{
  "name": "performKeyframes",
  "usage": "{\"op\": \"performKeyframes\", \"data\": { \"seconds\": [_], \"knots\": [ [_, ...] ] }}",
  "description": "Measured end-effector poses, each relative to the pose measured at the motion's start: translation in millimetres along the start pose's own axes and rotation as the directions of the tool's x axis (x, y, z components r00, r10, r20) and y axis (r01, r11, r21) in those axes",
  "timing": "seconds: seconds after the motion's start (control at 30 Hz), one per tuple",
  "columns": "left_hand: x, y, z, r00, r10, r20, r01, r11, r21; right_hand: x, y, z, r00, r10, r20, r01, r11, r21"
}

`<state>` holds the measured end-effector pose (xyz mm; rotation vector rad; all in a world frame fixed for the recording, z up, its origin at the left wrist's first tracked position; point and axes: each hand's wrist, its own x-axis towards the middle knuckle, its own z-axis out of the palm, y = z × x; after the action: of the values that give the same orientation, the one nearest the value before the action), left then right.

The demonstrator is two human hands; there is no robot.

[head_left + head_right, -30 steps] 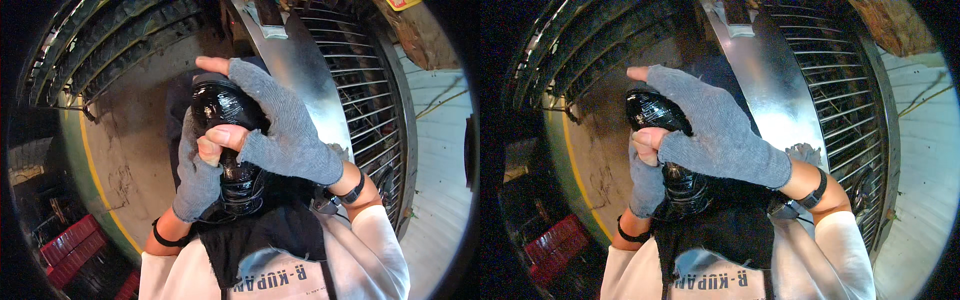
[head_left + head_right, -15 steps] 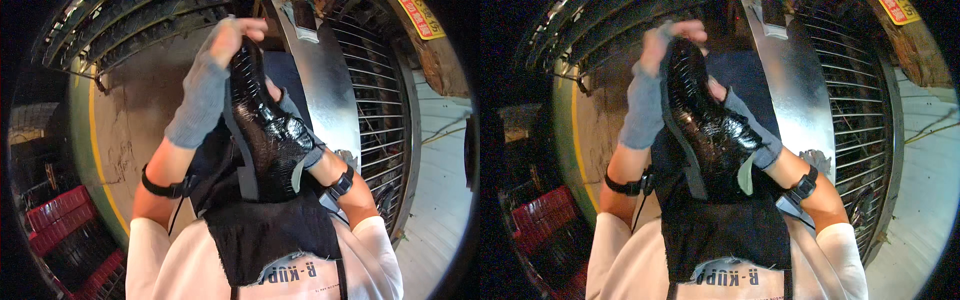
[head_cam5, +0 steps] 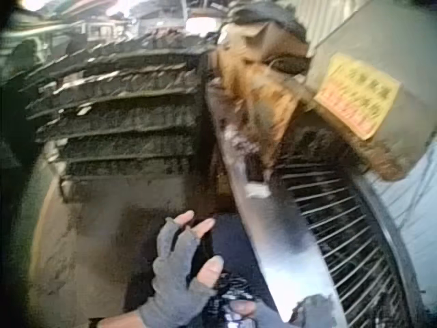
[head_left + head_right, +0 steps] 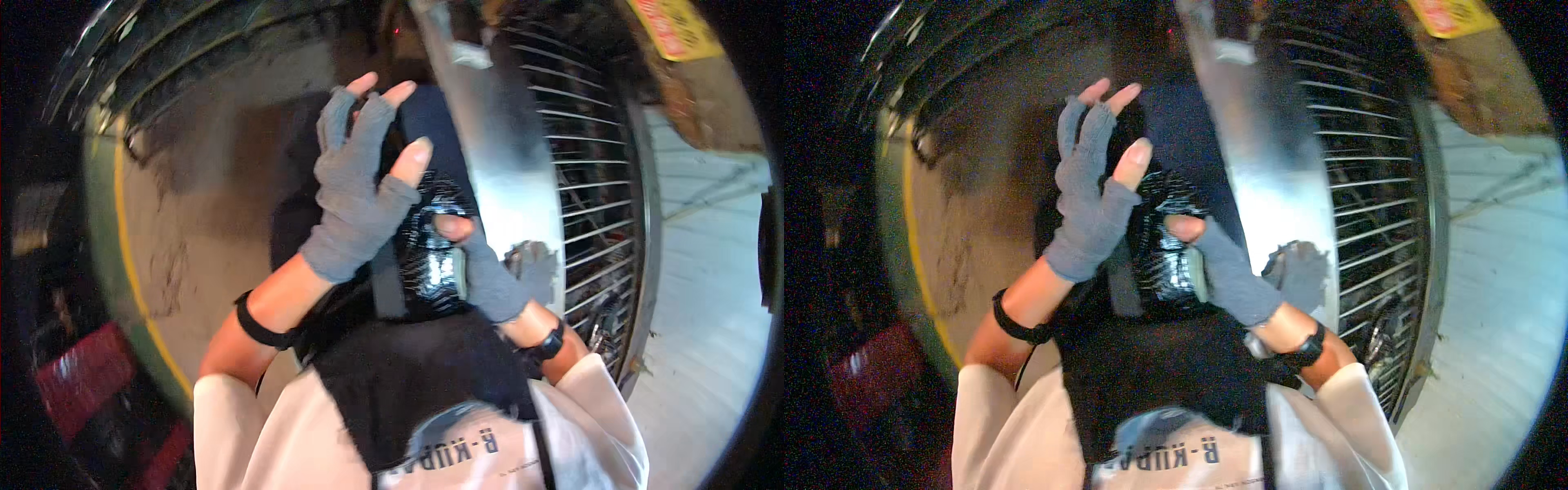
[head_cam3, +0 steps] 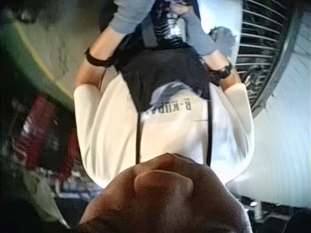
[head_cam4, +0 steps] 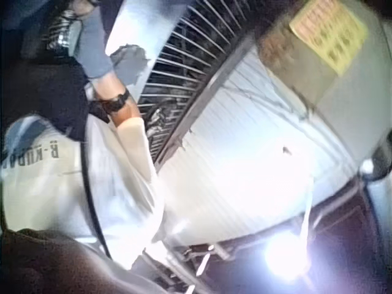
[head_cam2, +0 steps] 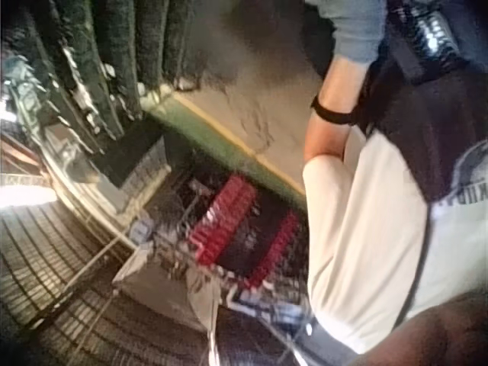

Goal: The person wipes a shoe by hand, places it onto a conveyor, and pushes a rack of shoe lasts across the floor. After returning to the workstation, the person spreads a cloth over their lap and waits by the conveyor.

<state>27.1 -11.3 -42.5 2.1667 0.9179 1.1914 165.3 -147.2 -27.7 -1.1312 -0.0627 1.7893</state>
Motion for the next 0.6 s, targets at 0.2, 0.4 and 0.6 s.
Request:
{"op": "performKeyframes", "data": {
  "seconds": [0.2,0.4,0.6],
  "knots": [
    [0,-34,18,0.565,-0.361,0.742,0.816,0.380,-0.437,-33,-55,-111,0.877,-0.470,-0.099,0.447,0.874,-0.188],
    [-52,-59,12,0.752,0.019,0.659,0.178,0.957,-0.231,-181,-79,-274,0.458,-0.690,-0.560,-0.050,0.609,-0.792],
    [-47,-56,38,0.631,-0.128,0.765,0.357,0.924,-0.139,-195,-65,-289,0.469,-0.752,-0.463,-0.830,-0.197,-0.522]
  ]
}}
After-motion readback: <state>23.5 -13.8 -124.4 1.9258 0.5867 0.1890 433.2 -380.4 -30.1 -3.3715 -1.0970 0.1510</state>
